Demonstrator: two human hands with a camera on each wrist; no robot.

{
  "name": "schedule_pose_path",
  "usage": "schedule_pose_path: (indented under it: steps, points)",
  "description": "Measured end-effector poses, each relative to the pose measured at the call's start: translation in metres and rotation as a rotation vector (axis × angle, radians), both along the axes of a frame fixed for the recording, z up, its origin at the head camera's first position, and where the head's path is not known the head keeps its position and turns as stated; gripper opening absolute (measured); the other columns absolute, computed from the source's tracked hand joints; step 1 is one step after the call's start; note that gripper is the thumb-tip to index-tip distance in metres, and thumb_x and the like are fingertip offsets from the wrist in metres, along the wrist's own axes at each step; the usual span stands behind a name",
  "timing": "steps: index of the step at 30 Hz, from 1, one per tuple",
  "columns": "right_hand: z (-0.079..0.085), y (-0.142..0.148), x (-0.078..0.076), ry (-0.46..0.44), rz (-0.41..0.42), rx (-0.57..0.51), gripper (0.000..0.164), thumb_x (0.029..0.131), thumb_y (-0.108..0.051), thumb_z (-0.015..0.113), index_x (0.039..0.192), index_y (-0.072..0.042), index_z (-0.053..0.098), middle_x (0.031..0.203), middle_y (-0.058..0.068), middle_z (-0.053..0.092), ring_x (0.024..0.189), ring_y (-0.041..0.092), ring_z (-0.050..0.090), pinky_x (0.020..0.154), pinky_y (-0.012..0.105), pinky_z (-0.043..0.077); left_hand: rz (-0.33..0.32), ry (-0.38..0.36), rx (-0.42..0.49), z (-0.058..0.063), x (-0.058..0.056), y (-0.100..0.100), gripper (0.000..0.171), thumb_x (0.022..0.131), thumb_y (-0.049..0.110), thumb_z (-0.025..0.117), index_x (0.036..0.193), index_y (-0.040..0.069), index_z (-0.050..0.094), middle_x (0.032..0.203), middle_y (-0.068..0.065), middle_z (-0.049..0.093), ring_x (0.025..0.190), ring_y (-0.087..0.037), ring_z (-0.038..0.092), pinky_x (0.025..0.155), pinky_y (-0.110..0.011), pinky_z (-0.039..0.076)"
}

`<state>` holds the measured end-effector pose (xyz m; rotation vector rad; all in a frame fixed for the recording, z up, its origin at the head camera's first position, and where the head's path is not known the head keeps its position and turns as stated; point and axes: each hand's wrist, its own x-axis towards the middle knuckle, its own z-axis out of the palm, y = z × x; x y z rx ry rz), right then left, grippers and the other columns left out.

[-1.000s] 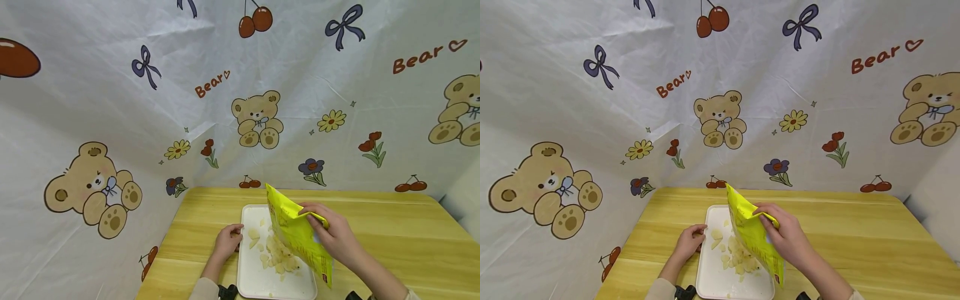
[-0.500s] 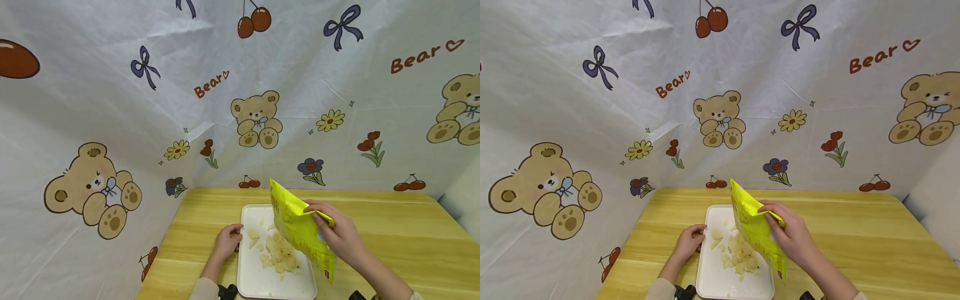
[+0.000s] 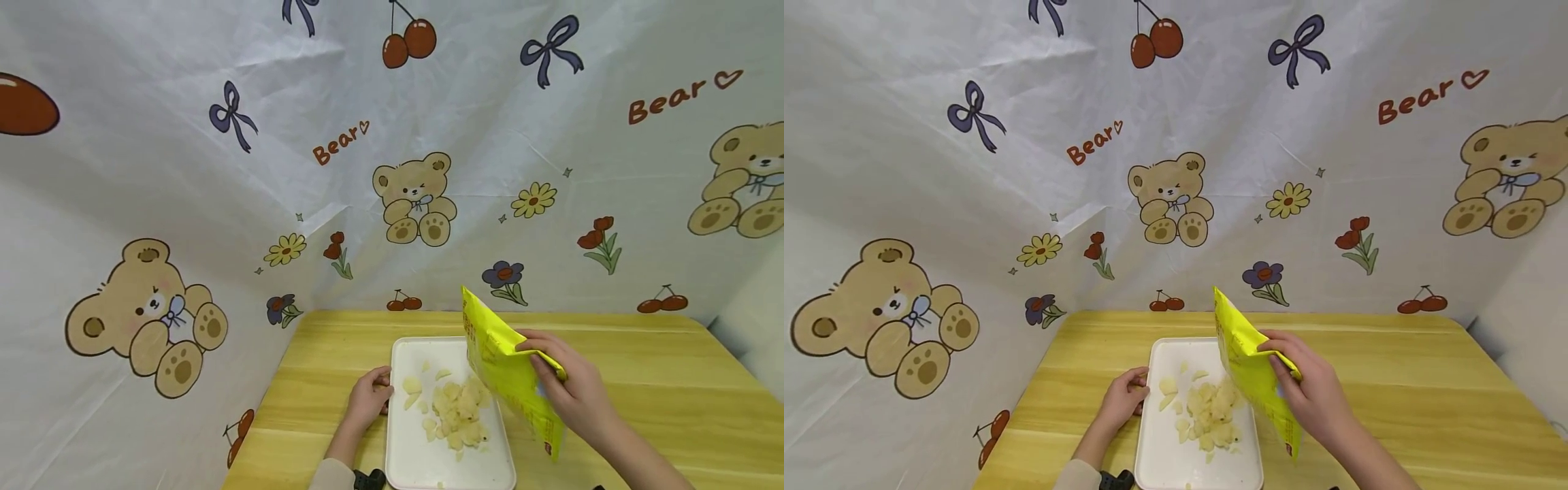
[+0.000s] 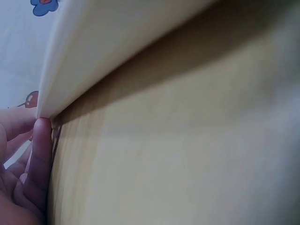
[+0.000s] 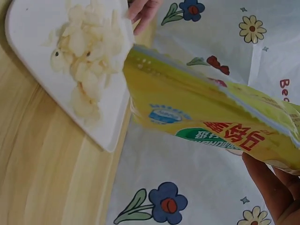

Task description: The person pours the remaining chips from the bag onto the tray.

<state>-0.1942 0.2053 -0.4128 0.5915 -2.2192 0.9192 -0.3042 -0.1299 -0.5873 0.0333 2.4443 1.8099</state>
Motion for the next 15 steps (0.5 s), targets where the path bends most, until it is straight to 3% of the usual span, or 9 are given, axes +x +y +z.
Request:
schedule_pose_path:
  steps: [11, 15]
  points:
    - [-0.009, 0.019, 0.003, -0.018, -0.082, 0.009, 0.029, 0.089, 0.006, 0.059, 0.107, -0.015, 0.067, 0.121, 0.006, 0.064, 0.112, -0.017, 0.048, 0.085, -0.003, 0.04, 0.019, 0.005, 0.002, -0.002, 0.002, 0.0, 0.041, 0.086, 0.006, 0.068, 0.126, 0.009, 0.06, 0.1, -0.008, 0.058, 0.063, -0.013, 0.053, 0.049, -0.029, 0.054]
    - [-0.014, 0.025, 0.005, -0.007, -0.105, 0.003, 0.028, 0.09, 0.006, 0.058, 0.107, -0.014, 0.067, 0.12, 0.008, 0.064, 0.103, -0.014, 0.05, 0.073, -0.001, 0.04, 0.008, 0.023, -0.01, -0.002, 0.003, -0.001, 0.042, 0.085, 0.004, 0.067, 0.126, 0.006, 0.06, 0.101, -0.01, 0.059, 0.063, -0.013, 0.055, 0.049, -0.029, 0.054]
